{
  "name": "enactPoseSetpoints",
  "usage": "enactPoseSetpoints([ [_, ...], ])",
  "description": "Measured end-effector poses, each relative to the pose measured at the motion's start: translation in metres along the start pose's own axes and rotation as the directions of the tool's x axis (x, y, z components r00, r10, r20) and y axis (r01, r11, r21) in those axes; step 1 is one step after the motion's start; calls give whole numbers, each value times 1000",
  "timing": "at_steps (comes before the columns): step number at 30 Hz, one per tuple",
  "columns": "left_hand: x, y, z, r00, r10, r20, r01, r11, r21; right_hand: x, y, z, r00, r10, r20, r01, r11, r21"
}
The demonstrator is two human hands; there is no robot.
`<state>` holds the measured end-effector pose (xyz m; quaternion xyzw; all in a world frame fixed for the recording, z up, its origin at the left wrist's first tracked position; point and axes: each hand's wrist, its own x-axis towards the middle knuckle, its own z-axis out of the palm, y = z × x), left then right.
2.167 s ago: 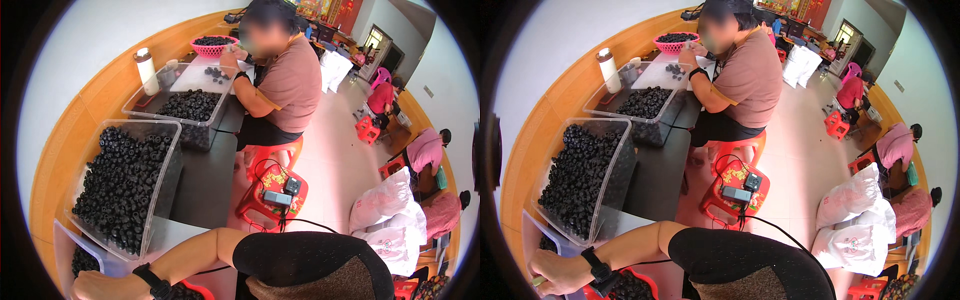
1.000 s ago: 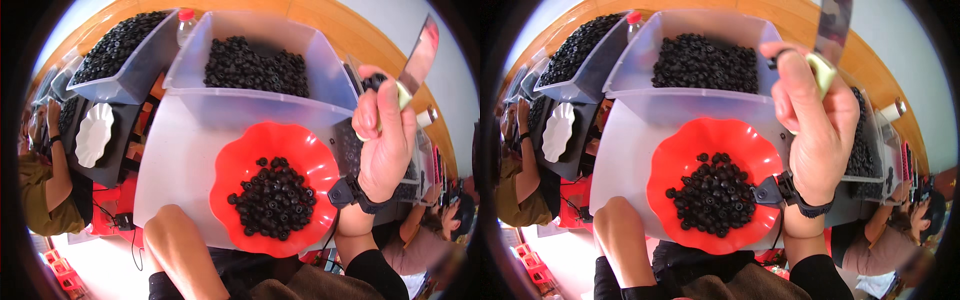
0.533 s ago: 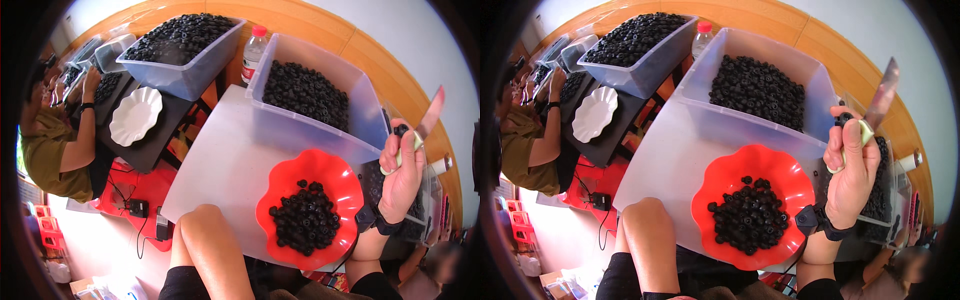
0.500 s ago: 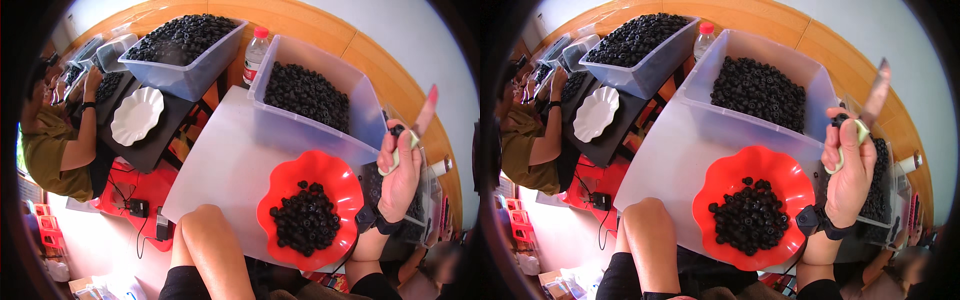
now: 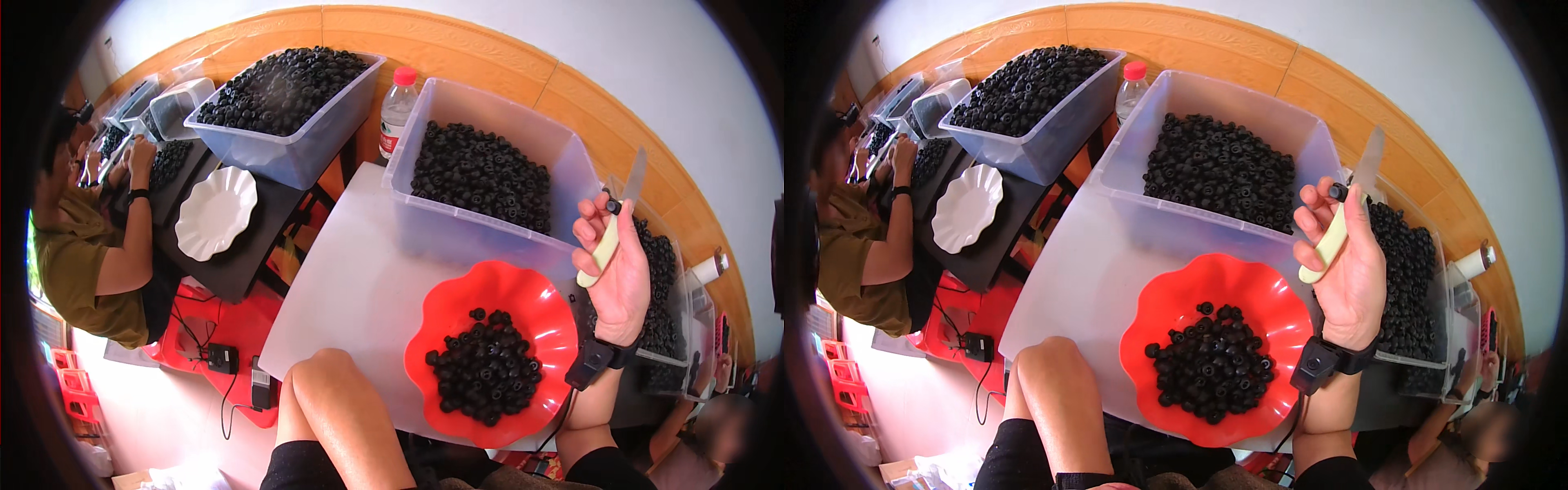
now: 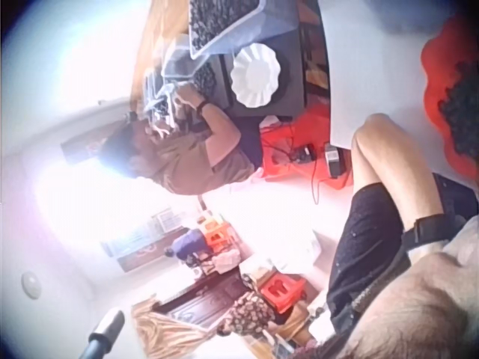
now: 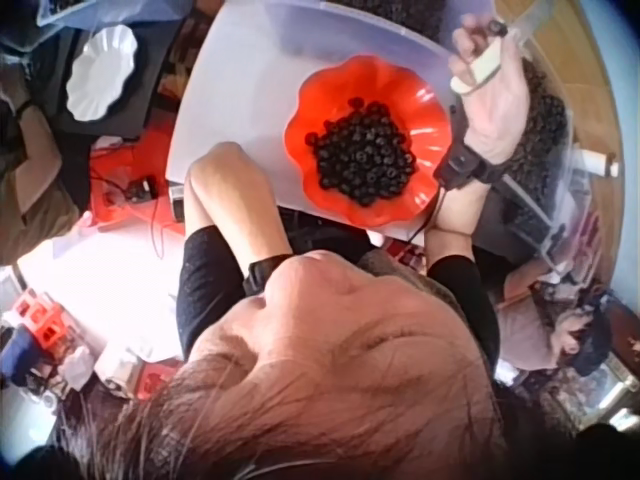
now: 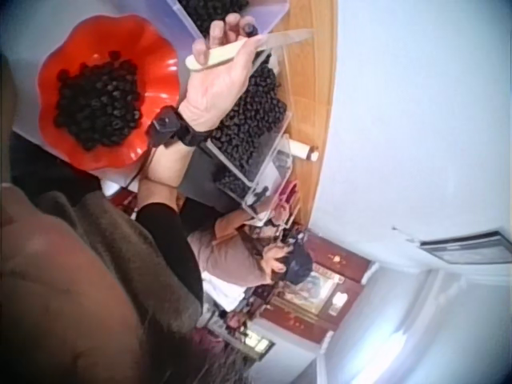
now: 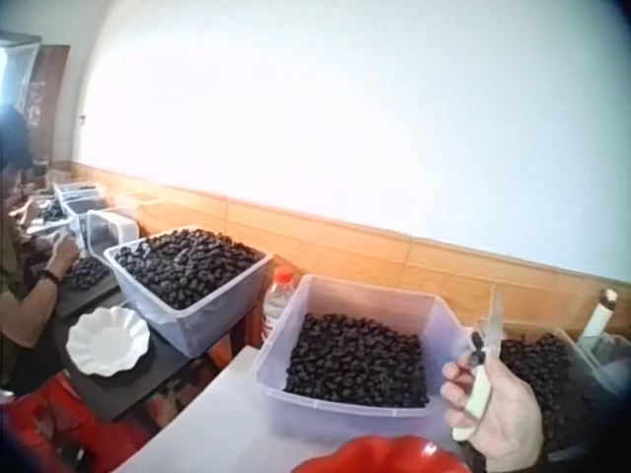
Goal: Sort and process small dark fruits or olives using a knife.
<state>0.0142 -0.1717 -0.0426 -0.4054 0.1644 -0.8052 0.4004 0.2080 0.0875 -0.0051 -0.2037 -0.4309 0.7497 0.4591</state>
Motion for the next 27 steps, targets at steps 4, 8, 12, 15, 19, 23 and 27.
enactPoseSetpoints([
  [4, -10, -10, 12, 998, 64, -13, -64, 998, 15, 2, -1, -6, 999, 28, 17, -28, 999, 39],
  [8, -19, -22, 26, 990, 136, -35, -135, 991, 15, 1, 3, -6, 998, 51, -21, -50, 997, 61],
  [12, -21, -29, 41, 980, 195, -34, -194, 980, 33, -1, 1, 1, 997, 67, -42, -62, 993, 99],
  [15, -15, -32, 48, 969, 249, -2, -249, 967, 48, -3, 2, 5, 996, 69, -64, -62, 993, 104],
  [19, -7, -34, 57, 946, 321, 55, -324, 944, 65, -7, 2, 8, 995, 73, -66, -65, 992, 110],
  [23, -14, -39, 69, 942, 331, 56, -335, 939, 79, -7, -4, -2, 998, 47, -46, -43, 995, 85],
  [27, -42, -54, 77, 972, 231, -49, -228, 971, 69, 0, 1, -6, 996, 88, -25, -86, 994, 67],
])
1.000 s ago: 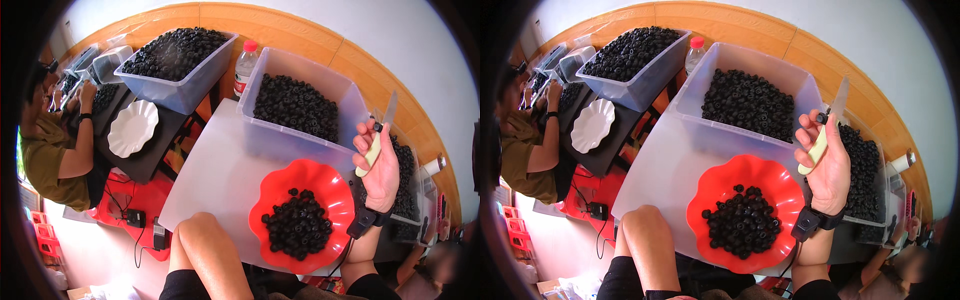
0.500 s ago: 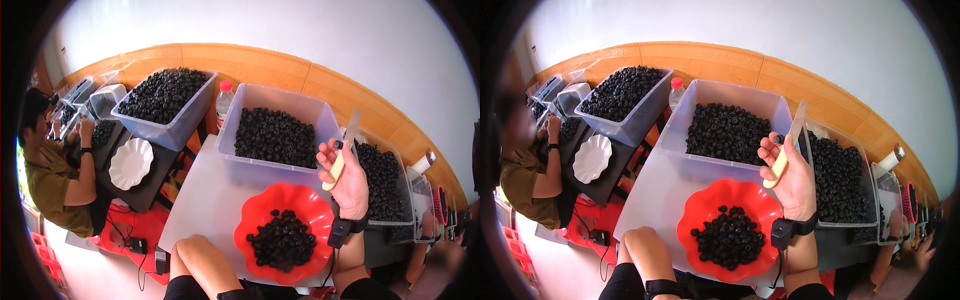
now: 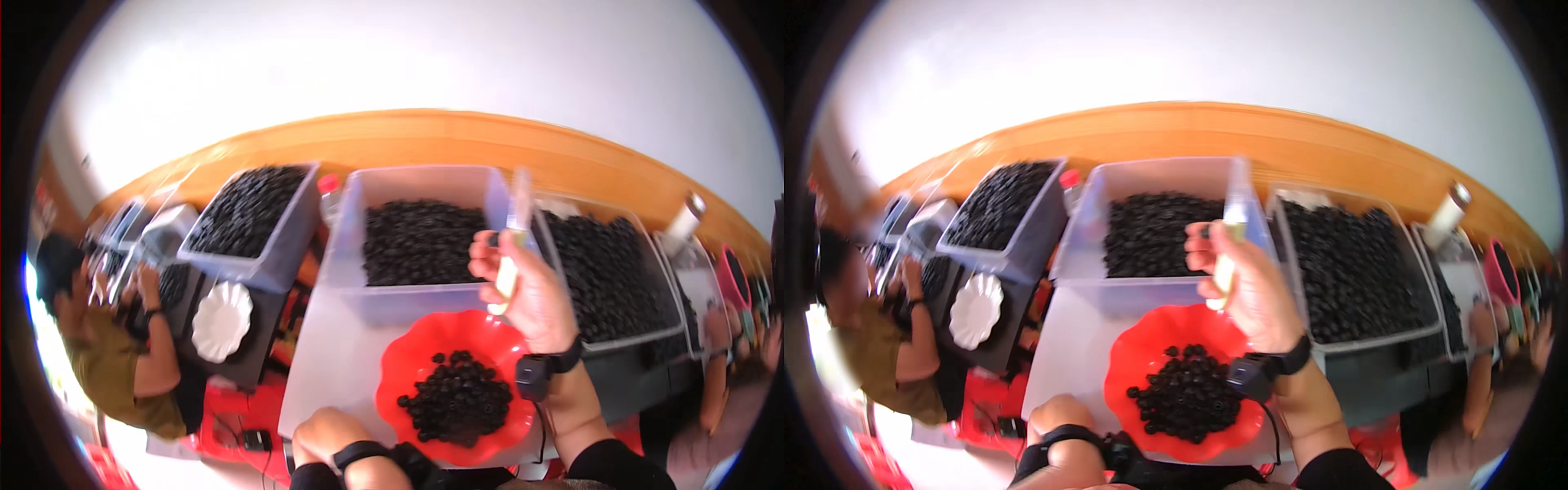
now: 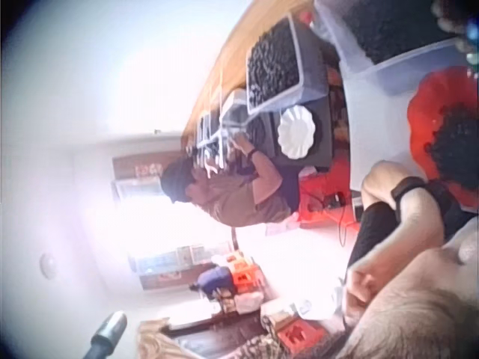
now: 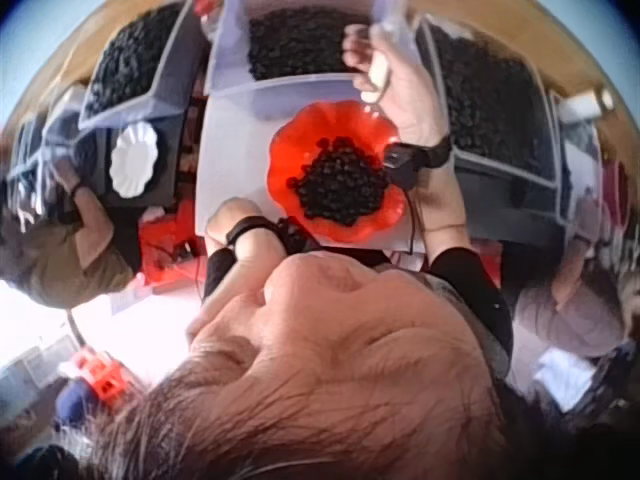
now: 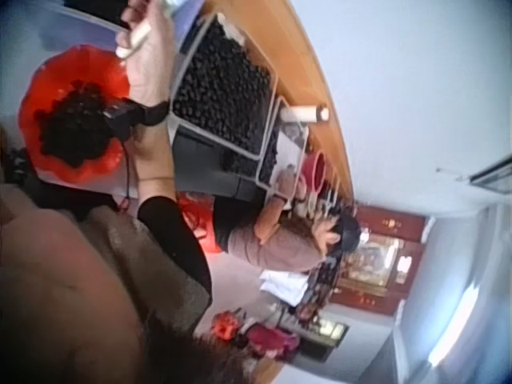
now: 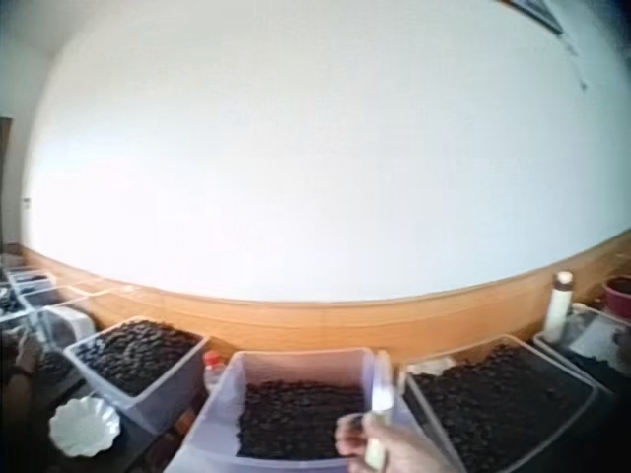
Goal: Sort and process small dark fruits or olives using a knife.
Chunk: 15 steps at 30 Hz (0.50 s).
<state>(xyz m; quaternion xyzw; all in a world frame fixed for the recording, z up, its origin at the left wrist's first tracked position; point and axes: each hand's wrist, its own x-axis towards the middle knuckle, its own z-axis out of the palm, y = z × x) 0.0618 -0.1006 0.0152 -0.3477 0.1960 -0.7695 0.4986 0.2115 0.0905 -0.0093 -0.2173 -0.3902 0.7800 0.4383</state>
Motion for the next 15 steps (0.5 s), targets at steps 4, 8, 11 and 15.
enactPoseSetpoints([
  [4, 7, -31, 35, 878, -437, 196, 445, 896, 4, -11, -7, 23, 991, 65, 114, -71, 996, 53],
  [8, -30, -51, 9, 218, -797, 564, 750, 506, 425, -17, -11, 19, 984, 44, 171, -54, 997, 50],
  [11, -75, -54, 30, -233, -811, 536, 662, 271, 698, -23, -13, 18, 986, 35, 161, -48, 996, 77],
  [15, -96, -52, 32, -330, -750, 572, 577, 319, 752, -27, -13, 24, 990, -5, 144, -11, 994, 109],
])
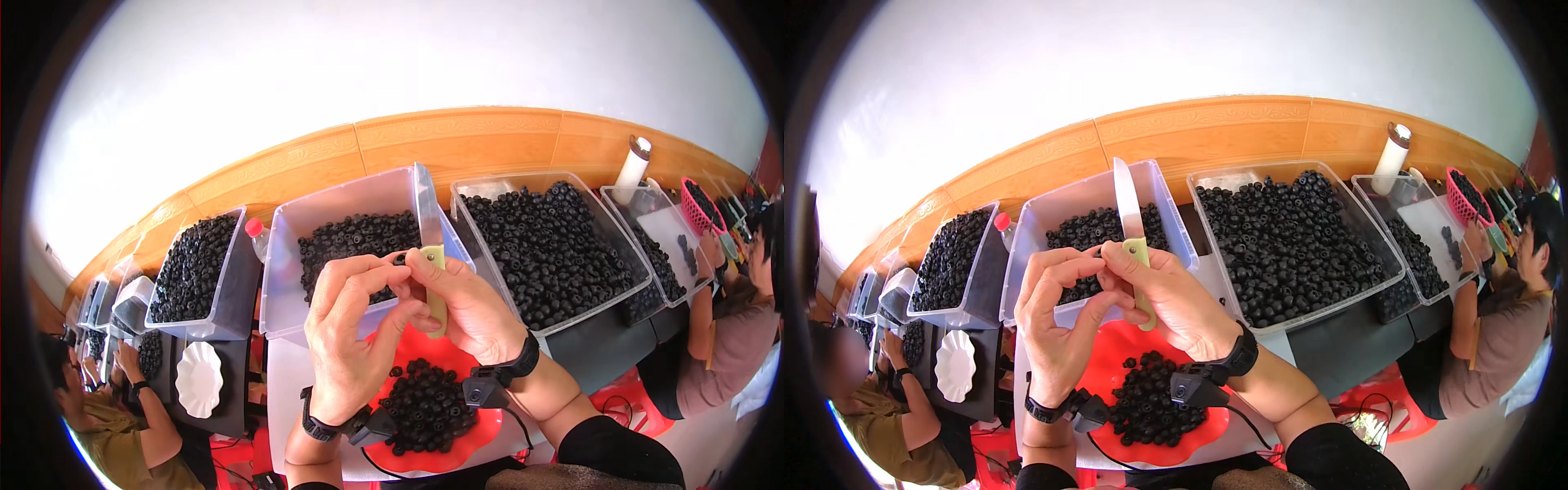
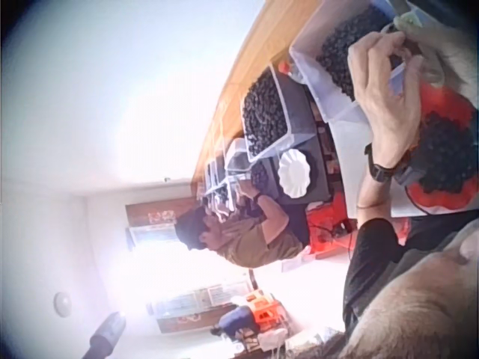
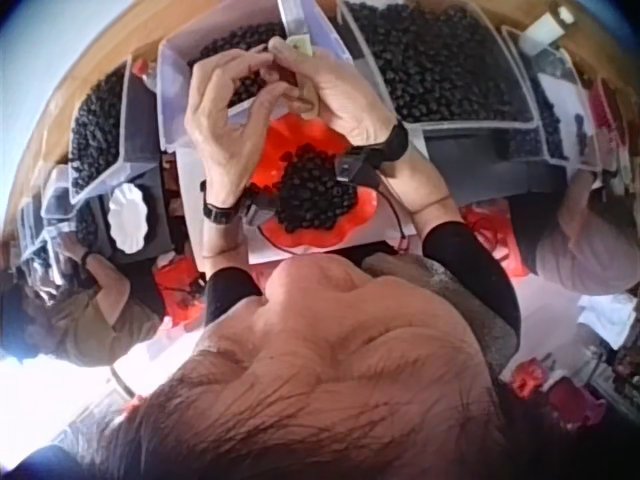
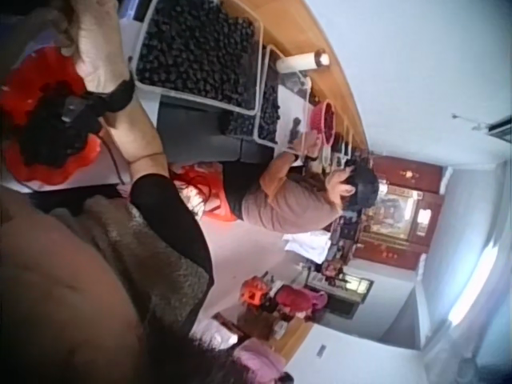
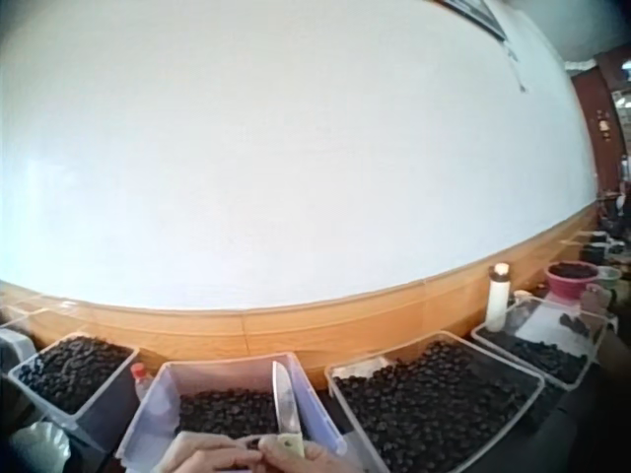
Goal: Sort and process small dark fruits or olives using a knife.
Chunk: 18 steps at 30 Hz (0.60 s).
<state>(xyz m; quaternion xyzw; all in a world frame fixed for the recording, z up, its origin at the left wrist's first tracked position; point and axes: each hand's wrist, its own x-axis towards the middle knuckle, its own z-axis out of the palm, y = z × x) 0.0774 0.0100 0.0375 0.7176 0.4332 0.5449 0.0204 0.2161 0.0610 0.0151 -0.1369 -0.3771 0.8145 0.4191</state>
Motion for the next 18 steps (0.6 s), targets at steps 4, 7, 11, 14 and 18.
enactPoseSetpoints([
  [4, 1, -2, 1, 998, -3, -57, 5, 999, 44, -1, 0, -2, 999, -2, -34, -1, 996, -93],
  [7, 0, -4, -1, 999, -21, -43, 23, 999, 42, -5, 4, 3, 999, -8, -33, 3, 986, -167],
  [11, 2, -10, -4, 1000, 7, 15, -8, 999, 33, -8, 2, 12, 996, -75, -47, 61, 964, -258],
  [14, 5, -10, -5, 999, -5, 51, 7, 999, -44, -10, -2, 11, 994, -105, -29, 93, 954, -286],
  [18, 6, -5, -2, 998, -49, 44, 55, 989, -138, -10, -3, 7, 987, -158, -16, 147, 946, -288],
])
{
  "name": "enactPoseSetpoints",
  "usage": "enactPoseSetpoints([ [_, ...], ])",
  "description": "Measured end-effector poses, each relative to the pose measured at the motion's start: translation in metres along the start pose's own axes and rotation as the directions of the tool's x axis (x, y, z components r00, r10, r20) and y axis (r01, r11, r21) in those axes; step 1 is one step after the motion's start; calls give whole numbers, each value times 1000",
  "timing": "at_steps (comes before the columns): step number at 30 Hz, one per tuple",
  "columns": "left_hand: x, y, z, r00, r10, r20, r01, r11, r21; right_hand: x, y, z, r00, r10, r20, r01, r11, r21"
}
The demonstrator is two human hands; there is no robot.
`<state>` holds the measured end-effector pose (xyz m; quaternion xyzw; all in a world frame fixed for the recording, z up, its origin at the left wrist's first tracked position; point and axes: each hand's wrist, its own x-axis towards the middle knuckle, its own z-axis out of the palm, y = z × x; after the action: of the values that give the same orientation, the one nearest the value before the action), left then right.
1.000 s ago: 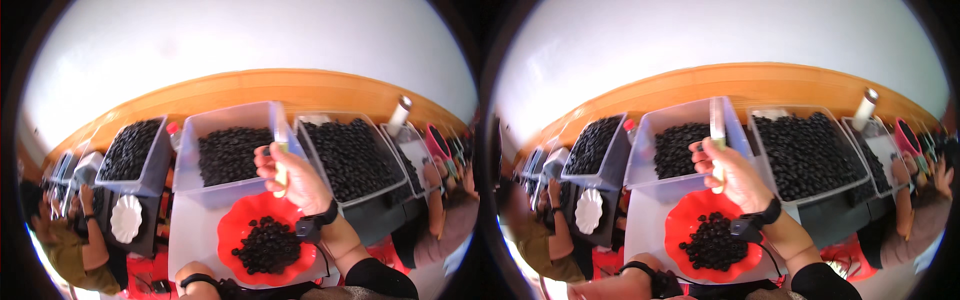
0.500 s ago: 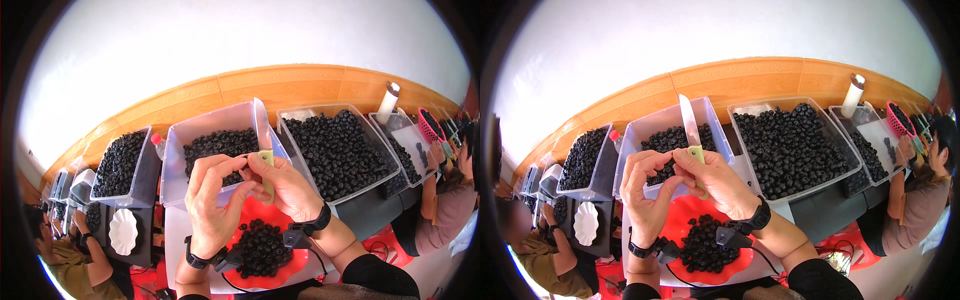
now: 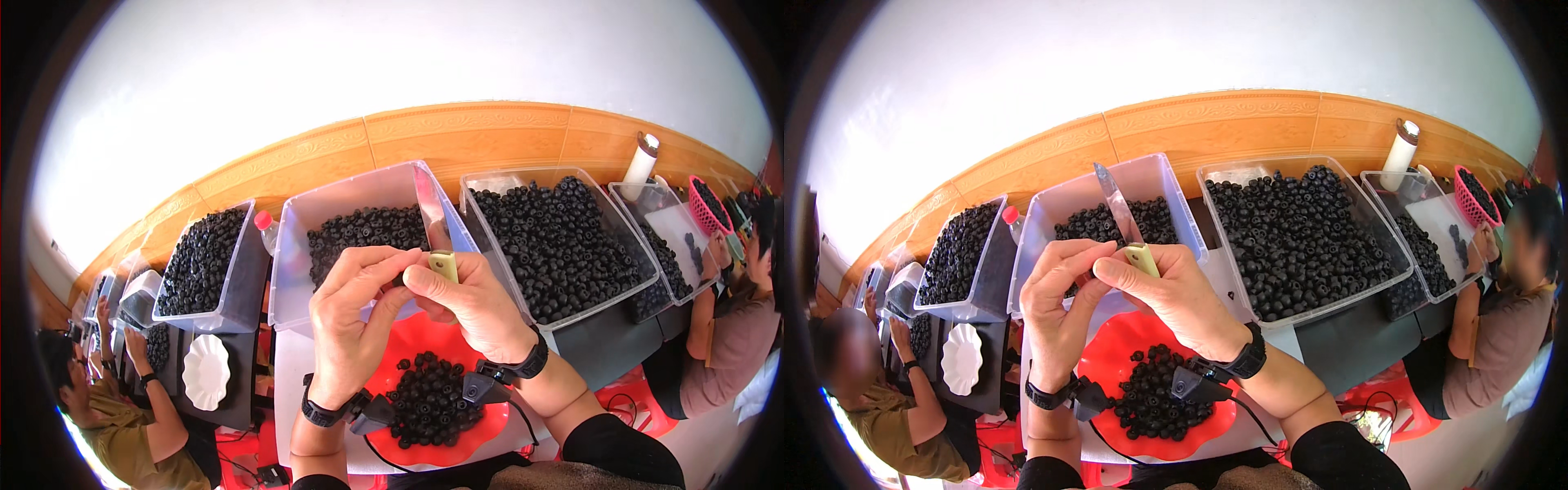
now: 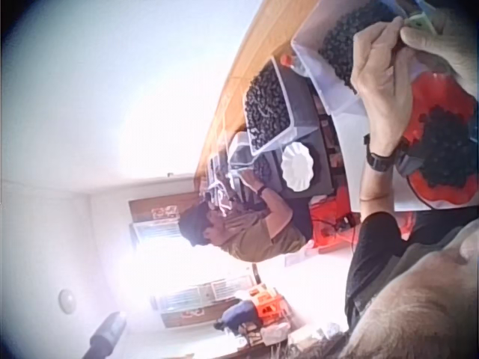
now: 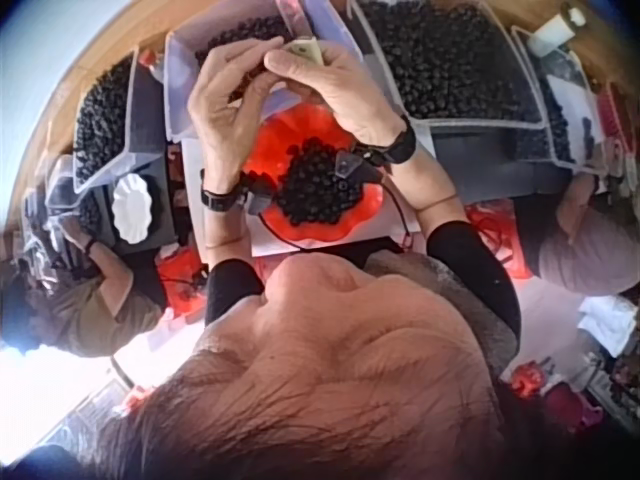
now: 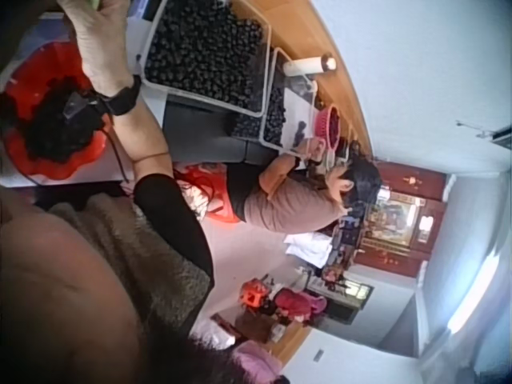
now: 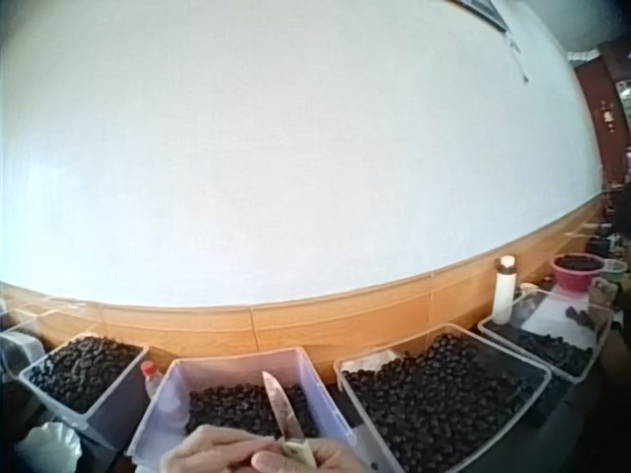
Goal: Sort and process small dark fruits or olives using a knife.
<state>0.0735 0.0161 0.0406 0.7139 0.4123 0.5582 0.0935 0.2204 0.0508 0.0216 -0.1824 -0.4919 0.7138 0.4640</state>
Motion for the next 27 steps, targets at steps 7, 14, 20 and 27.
enactPoseSetpoints([
  [7, -3, -18, -6, 996, -85, 11, 86, 990, -110, 2, 1, -1, 1000, 2, -1, -2, 995, -102],
  [14, 3, -38, -11, 886, -389, 253, 422, 449, -788, 8, 6, -6, 998, -53, 19, 55, 983, -173],
  [20, 6, -43, -14, 880, -414, 234, 412, 416, -810, 6, 13, 1, 930, -368, 8, 290, 718, -633],
  [27, 5, -48, -11, 879, -406, 249, 413, 389, -824, 5, 8, 3, 922, -387, 29, 247, 528, -812],
])
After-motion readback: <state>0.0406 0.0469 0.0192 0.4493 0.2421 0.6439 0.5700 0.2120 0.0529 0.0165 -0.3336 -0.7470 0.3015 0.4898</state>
